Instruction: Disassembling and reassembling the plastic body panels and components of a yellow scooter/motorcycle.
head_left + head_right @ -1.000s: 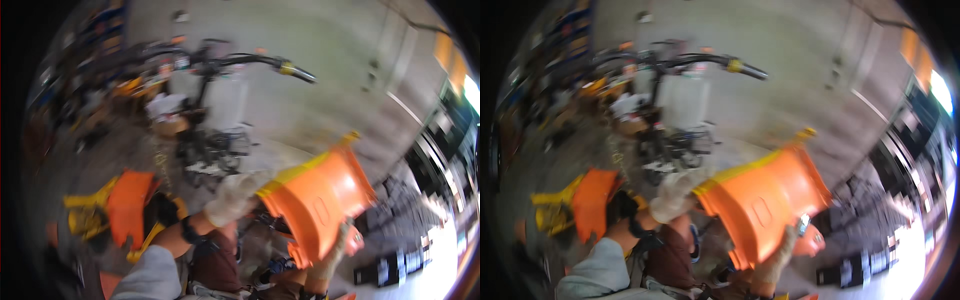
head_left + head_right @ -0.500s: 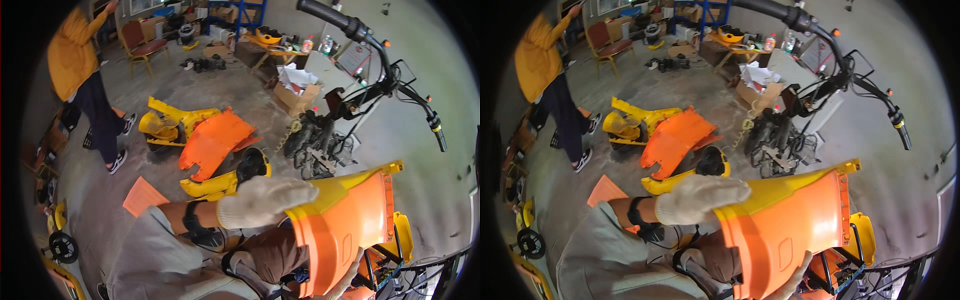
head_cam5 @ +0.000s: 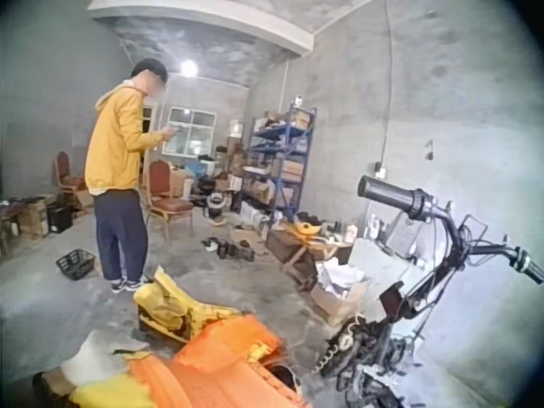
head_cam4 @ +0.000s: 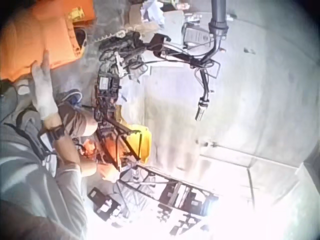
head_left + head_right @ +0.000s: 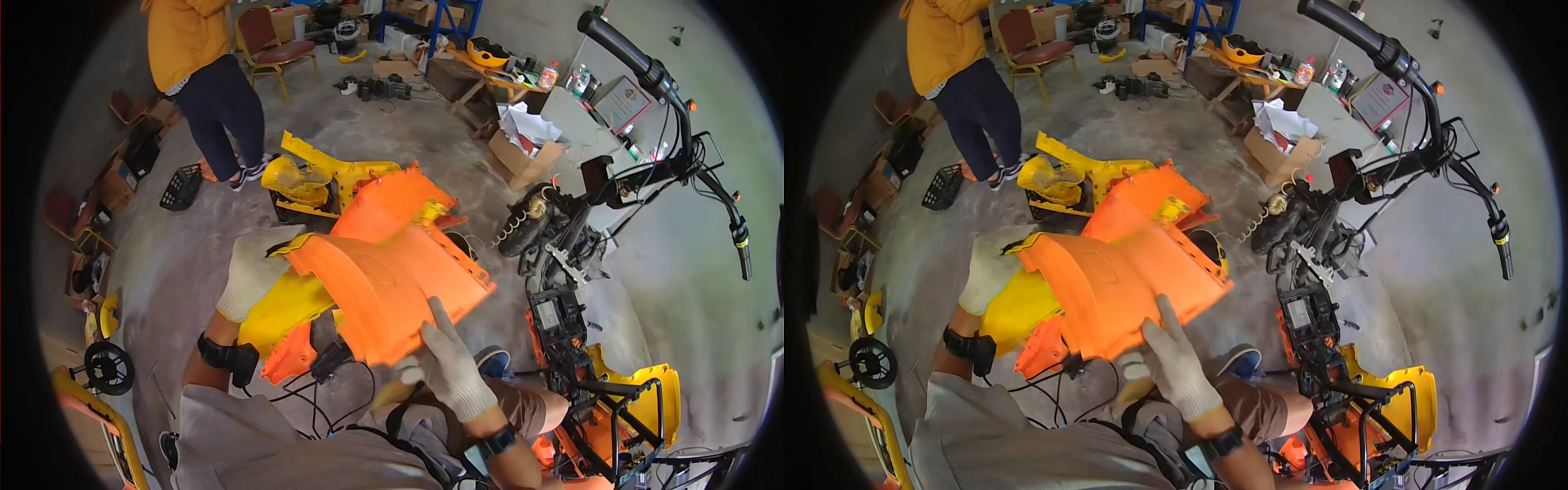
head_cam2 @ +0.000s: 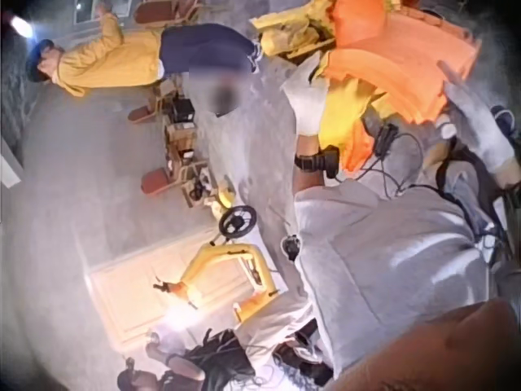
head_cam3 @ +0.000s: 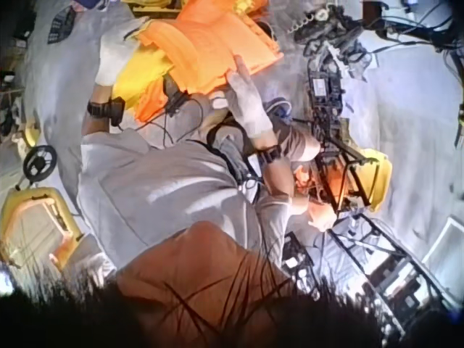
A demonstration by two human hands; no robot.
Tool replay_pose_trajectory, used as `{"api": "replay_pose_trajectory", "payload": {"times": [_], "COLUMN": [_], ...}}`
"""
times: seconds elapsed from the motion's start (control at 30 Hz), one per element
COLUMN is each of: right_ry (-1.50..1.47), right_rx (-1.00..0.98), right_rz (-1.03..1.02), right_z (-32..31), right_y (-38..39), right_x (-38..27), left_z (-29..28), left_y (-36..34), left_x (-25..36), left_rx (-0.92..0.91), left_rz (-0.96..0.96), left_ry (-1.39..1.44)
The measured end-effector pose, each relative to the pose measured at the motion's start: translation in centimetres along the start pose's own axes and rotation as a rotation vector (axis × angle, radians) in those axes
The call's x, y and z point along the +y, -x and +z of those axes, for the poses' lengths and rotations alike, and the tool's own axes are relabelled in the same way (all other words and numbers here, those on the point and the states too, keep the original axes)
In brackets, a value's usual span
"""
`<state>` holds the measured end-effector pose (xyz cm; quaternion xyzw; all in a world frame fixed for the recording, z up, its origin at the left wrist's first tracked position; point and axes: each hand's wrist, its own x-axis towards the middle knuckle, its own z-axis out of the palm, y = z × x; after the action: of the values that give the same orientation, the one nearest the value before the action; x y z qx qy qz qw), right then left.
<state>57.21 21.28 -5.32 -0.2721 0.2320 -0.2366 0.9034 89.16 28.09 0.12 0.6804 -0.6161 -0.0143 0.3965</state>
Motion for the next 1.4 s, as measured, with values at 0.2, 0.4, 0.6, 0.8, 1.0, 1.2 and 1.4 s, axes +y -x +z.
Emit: {"api": "replay_pose_trajectory", "payload": {"times": [0.2,0.4,0.6,0.8,1.0,1.2,1.4], "right_ry": [-0.077,0.280,1.518,2.255,2.300,2.135,2.081], "right_rx": [0.067,0.508,0.619,0.319,0.461,0.512,0.606], "right_rz": [0.111,0.006,-0.802,-0.493,-0.189,-0.224,-0.106], "right_z": [-4.0,-7.6,-4.9,-5.2,-9.1,-11.3,-13.8], "right_y": [-3.9,-3.1,-9.4,-18.7,-22.8,-22.9,-22.7], "right_x": [-0.3,-3.4,-3.2,-2.7,-0.8,-1.8,-0.6], "left_z": [2.9,7.4,12.7,17.8,17.1,12.0,10.1], "left_y": [2.1,1.0,-1.9,-1.6,1.1,8.5,11.9], "left_x": [-9.4,-13.9,-13.5,-10.0,-9.9,-7.3,-1.5], "left_rx": [0.119,0.123,-0.207,-0.388,-0.431,-0.663,-0.519], "left_rz": [-0.516,-0.765,-0.251,-0.408,-0.386,-0.971,-0.483], "left_ry": [0.282,0.524,-0.007,0.034,0.031,0.440,0.497]}}
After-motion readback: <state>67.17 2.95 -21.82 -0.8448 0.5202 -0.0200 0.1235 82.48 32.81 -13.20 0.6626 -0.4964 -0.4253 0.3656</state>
